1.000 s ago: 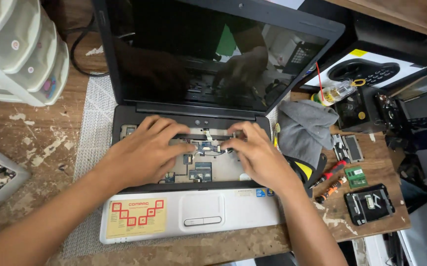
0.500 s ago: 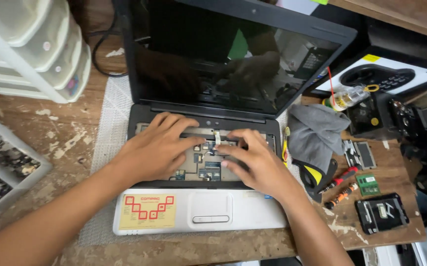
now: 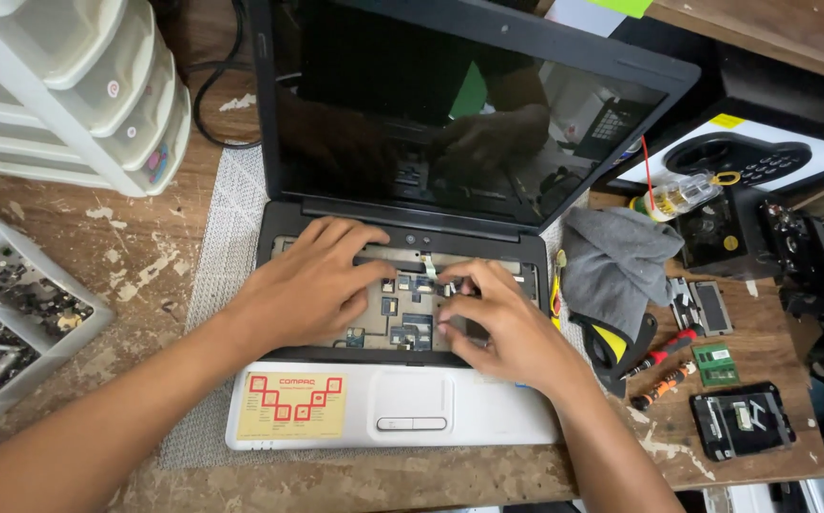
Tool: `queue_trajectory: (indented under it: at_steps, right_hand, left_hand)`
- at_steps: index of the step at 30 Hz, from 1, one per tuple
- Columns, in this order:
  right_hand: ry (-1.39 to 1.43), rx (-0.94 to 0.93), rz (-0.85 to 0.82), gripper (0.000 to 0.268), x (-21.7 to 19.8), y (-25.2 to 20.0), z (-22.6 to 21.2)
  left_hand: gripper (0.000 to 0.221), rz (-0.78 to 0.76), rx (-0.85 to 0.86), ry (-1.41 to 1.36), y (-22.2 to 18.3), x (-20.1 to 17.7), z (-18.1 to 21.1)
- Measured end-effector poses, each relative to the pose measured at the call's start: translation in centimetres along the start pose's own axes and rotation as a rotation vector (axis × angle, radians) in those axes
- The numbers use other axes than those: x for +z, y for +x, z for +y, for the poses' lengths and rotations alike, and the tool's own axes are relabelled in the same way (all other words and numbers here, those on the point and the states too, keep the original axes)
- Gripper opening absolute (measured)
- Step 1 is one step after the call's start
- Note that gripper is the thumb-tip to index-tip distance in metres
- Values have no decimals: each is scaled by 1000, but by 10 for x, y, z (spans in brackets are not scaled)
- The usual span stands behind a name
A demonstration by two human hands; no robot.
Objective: Cleaning the internal components of a laptop and reconnecting internal ribbon cables and connectors.
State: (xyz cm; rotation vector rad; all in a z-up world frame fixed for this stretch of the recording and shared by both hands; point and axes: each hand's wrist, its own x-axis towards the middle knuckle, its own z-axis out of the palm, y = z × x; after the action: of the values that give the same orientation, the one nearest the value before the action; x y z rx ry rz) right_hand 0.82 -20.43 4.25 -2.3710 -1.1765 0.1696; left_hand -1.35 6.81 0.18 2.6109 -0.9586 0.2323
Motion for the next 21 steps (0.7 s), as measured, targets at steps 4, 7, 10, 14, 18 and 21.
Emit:
queue_trajectory:
  at_steps: [4, 7, 10, 14, 18, 21]
  right_hand:
    - [-47, -10, 20, 8, 3, -3, -3]
    - [-46, -12, 48, 16, 5, -3, 0]
    - [-27, -14, 74, 17, 3, -1, -1]
    - [-17, -56, 112, 10, 6, 1, -4]
    - [19, -103, 161, 12, 7, 5, -10]
    - [9, -143, 203, 13, 3, 7, -12]
  left_hand:
    - [31, 23, -7, -6, -2, 6, -2]
    - [27, 54, 5, -16, -1, 1, -1]
    - [26, 64, 9, -38, -1, 0, 0]
    - [20, 92, 4, -57, -2, -3, 1]
    - [45, 39, 2, -72, 0, -8, 3]
    - [53, 66, 7, -53, 0, -3, -1]
